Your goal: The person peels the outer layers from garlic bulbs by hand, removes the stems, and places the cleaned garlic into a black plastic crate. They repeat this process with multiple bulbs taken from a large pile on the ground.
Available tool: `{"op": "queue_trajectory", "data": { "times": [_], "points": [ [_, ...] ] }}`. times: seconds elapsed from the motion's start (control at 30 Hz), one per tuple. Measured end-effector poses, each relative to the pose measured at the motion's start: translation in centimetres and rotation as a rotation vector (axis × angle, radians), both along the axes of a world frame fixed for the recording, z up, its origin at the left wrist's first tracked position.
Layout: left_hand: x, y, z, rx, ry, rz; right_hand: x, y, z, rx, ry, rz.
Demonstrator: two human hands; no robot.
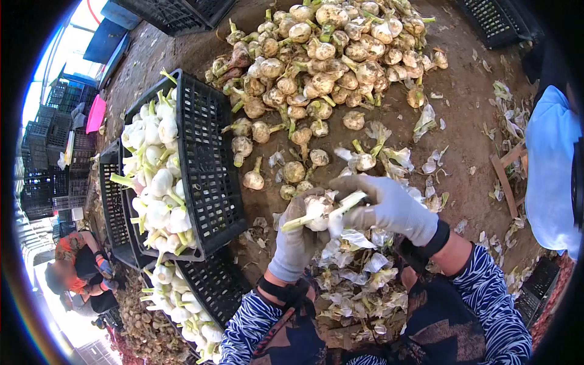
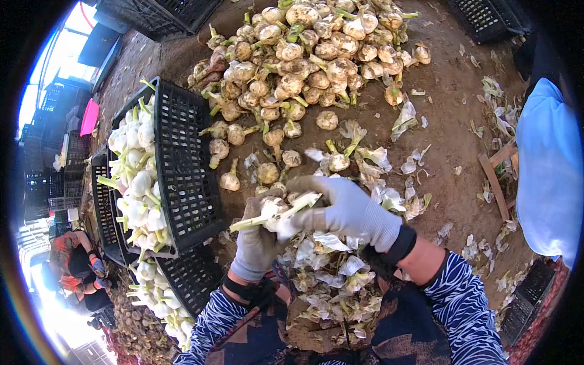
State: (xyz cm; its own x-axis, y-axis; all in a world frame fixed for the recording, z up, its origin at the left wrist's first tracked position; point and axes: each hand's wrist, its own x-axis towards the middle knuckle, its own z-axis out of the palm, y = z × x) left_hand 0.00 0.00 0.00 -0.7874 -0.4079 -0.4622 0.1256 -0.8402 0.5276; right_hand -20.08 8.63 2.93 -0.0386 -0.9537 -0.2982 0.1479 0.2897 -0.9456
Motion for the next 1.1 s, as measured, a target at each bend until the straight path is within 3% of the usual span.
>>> {"op": "queue_trajectory", "data": {
  "times": [0.07, 0.1, 0.17, 0.2, 0.3, 0.33, 0.37, 0.47, 0.5, 0.57, 0.7, 0.93, 1.0, 1.1],
  "points": [
    [-1.2, 0.5, 0.9, -0.080, -0.127, 0.238, 1.5, -0.2, 0.7, -0.026, 0.024, -0.056],
    [-1.3, 0.3, 1.3, -0.112, -0.144, 0.237, 2.0, -0.3, 0.6, -0.054, 0.003, -0.058],
    [-1.2, 0.7, 1.5, -0.208, -0.186, 0.249, 2.6, -0.1, 0.5, -0.033, 0.237, -0.166],
    [-0.6, 0.3, 1.6, -0.136, -0.110, 0.146, 2.3, -0.1, 0.2, -0.032, 0.115, -0.232],
    [-0.1, 0.4, 2.6, -0.069, -0.044, 0.066, 0.3, -1.1, -1.6, 0.141, 0.196, -0.398],
    [-0.4, 0.6, 2.9, -0.102, -0.017, 0.059, -0.6, -1.3, -2.5, 0.012, 0.703, -0.341],
    [-0.5, 0.6, 2.7, -0.103, -0.013, 0.059, -0.8, -1.0, -2.8, 0.010, 0.707, -0.341],
    [-0.6, 0.7, 2.8, -0.134, -0.080, 0.166, 0.6, 0.0, 0.8, -0.206, 0.199, -0.217],
    [-0.9, 0.7, 2.8, -0.133, -0.075, 0.166, 1.3, 0.5, 2.4, -0.055, -0.007, -0.166],
    [-1.1, 1.0, 2.8, -0.172, -0.173, 0.241, 1.9, 0.5, 2.5, -0.341, 0.478, -0.103],
    [-0.5, 0.8, 2.9, -0.172, -0.119, 0.133, 2.1, 0.2, 2.6, -0.207, 0.374, -0.127],
    [-1.4, 1.7, 2.9, -0.074, -0.051, 0.218, 1.9, 0.4, 2.6, -0.154, 0.209, -0.169],
    [-2.1, 1.6, 3.5, -0.116, -0.146, 0.306, 2.4, 0.8, 2.3, -0.456, 0.684, -0.150],
    [-2.4, 2.0, 3.5, -0.158, -0.239, 0.270, 2.7, 1.1, 0.9, -0.462, 0.907, -0.115]
  ]
}}
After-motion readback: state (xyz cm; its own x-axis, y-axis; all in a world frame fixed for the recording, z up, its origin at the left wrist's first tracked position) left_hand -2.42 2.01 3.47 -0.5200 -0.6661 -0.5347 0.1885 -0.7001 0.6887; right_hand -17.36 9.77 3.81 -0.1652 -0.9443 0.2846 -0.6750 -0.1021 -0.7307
